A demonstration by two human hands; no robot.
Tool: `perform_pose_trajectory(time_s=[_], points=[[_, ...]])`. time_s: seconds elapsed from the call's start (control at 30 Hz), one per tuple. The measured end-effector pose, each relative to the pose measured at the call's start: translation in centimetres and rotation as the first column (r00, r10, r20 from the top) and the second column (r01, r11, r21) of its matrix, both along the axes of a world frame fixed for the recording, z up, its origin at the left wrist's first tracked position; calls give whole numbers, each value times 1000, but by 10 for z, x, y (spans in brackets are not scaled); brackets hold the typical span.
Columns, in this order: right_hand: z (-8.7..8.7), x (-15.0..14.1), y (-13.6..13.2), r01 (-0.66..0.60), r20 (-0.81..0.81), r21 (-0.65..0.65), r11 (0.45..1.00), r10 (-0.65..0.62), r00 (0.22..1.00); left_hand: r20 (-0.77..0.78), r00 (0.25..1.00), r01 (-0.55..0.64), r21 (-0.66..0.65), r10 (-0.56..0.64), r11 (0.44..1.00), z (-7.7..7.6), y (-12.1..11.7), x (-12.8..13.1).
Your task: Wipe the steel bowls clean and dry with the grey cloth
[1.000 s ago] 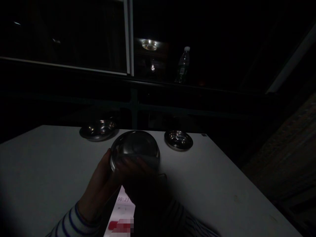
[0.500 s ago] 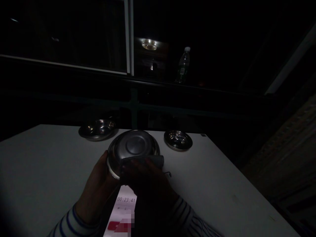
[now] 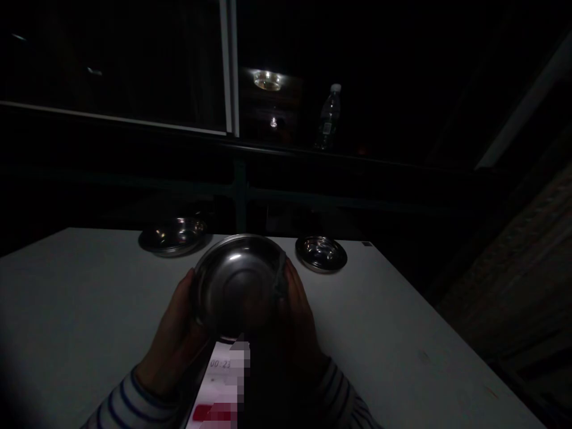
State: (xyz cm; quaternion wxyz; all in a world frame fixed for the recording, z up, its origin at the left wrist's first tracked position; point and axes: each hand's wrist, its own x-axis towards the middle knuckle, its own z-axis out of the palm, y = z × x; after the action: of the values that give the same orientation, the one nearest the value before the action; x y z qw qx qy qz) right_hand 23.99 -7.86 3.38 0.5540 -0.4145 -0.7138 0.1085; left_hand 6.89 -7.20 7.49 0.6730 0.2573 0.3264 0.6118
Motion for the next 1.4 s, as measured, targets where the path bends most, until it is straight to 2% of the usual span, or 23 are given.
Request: perform_pose_trajectory(time_s=[0.17,0.27,0.4,0.53,0.7,0.8,0.9,1.0,1.07,1.17,1.3,1.4], points=[[16,14,7,-74,64,-68,995,79,995,83,993,94,-112,-85,989,3,-2,3],[30,18,11,-148,202,-41,988,153,967,44,990,142,-113,-138,983,4,-3,3],[48,16,15,-226,385,28,974,198,901,-9,989,147,-112,-149,983,4,0,1],[59,8,19,-244,562,112,963,141,815,-51,987,145,-101,-151,984,5,1,0],[61,-11,17,-264,748,219,939,13,663,41,987,159,-172,-154,972,13,-4,1],[60,-30,7,-306,788,281,910,-36,615,85,981,187,-192,-174,963,20,-6,1],[59,-45,1,-337,824,268,903,-33,566,100,979,199,-233,-180,952,23,-6,0],[63,-47,5,-366,847,232,901,-2,531,93,985,161,-251,-142,954,20,-6,0],[68,-39,13,-363,830,222,905,21,558,96,987,149,-230,-130,962,18,-5,0],[77,-19,24,-302,736,178,937,78,673,106,985,152,-196,-133,969,16,-4,0],[77,5,31,-277,469,5,961,243,849,104,989,118,-150,-103,982,19,-3,-1],[67,15,31,-299,243,-71,952,308,920,144,980,162,-149,-140,976,19,-3,-2]])
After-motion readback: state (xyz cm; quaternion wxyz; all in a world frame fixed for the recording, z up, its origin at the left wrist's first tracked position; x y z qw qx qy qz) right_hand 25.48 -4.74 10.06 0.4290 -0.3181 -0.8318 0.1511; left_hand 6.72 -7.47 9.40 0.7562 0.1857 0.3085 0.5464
